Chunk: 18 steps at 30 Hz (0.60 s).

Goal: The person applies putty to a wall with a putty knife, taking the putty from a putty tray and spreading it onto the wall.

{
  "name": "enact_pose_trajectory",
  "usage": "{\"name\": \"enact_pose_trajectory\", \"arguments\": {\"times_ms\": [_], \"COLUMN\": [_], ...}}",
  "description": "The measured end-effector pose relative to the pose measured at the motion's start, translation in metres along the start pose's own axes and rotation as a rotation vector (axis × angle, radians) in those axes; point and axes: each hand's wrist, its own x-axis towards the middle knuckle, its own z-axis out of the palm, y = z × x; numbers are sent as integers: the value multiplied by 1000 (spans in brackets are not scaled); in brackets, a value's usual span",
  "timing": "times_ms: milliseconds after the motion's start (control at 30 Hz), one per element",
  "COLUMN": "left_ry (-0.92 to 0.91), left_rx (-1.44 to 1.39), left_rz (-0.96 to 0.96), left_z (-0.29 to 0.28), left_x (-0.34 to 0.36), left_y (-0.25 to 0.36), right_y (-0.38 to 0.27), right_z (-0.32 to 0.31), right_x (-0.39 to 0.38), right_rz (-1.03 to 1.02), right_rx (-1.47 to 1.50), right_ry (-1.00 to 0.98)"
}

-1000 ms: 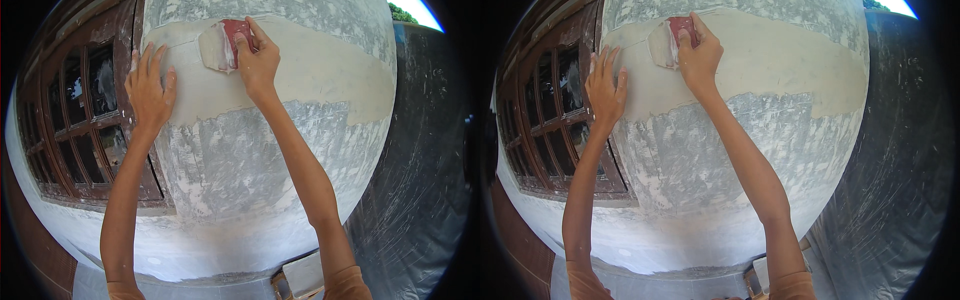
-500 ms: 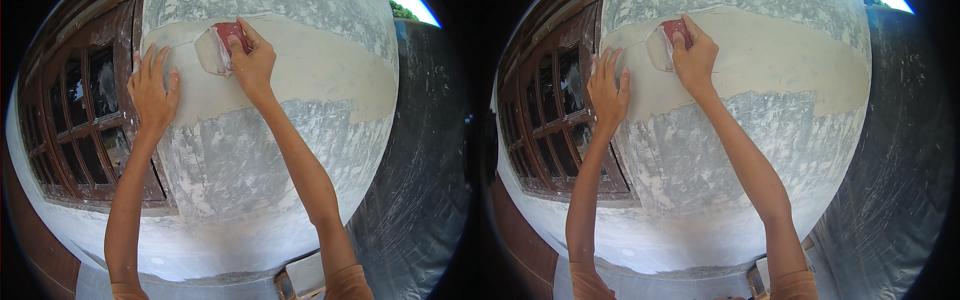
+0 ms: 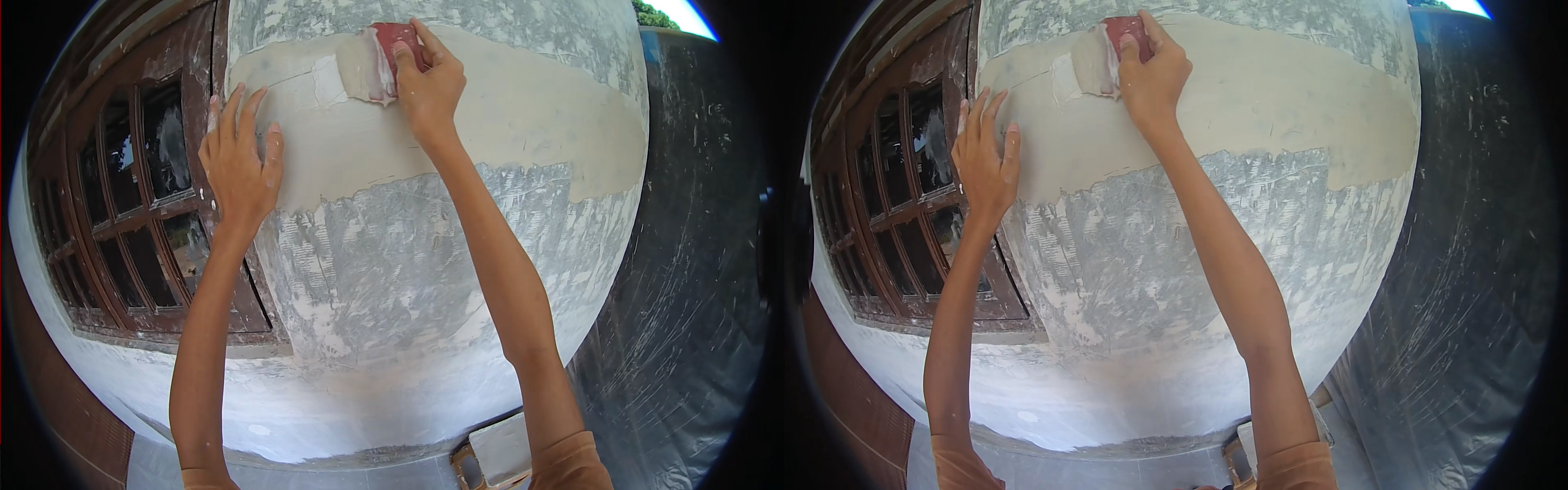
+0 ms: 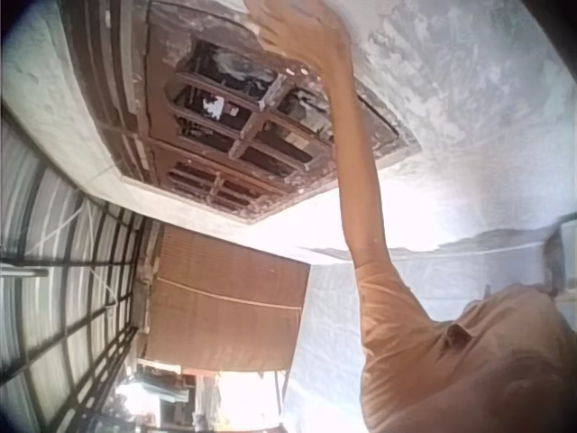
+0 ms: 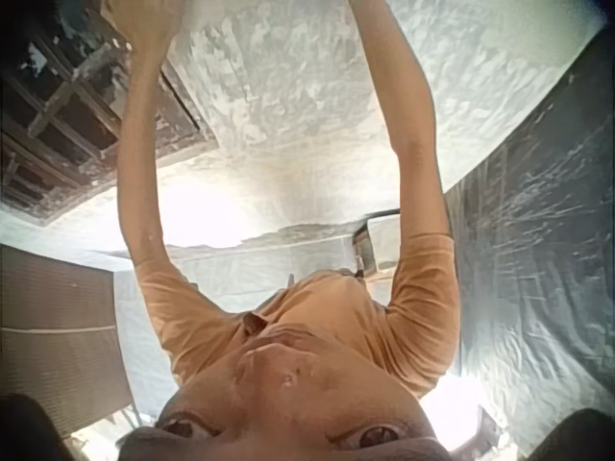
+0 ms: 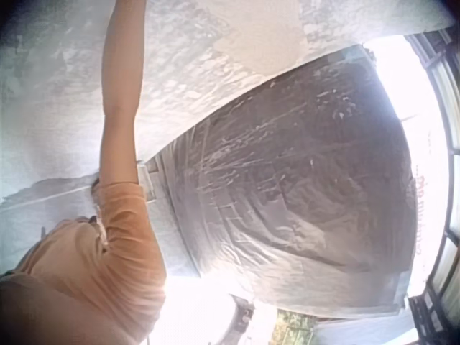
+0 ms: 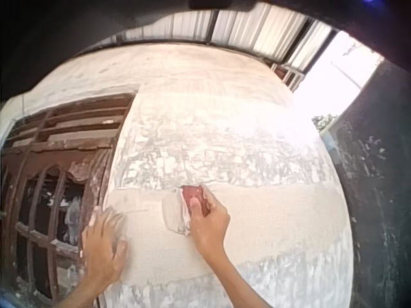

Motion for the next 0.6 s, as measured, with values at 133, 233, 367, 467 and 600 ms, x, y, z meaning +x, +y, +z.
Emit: {"name": "enact_pose_trajectory", "arguments": {"times_ms": [133, 233, 367, 467, 600], "left_ry": [-21, -15, -11, -21, -8], "left_rx": [43, 64, 25, 21, 31], "left_rz": [-2, -6, -8, 36, 40], "left_z": [-6, -5, 5, 1, 0], "left_x": [0, 4, 5, 4, 6], "left_y": [-12, -12, 3, 6, -3], "right_y": [4, -16, -10, 13, 4], "right_z": [-53, -42, 21, 4, -59], "right_x": [25, 17, -8, 8, 33], "right_rz": [44, 96, -5, -62, 85], "right_rx": [-21, 133, -36, -40, 107], "right_ry": [266, 244, -127, 71, 292]}}
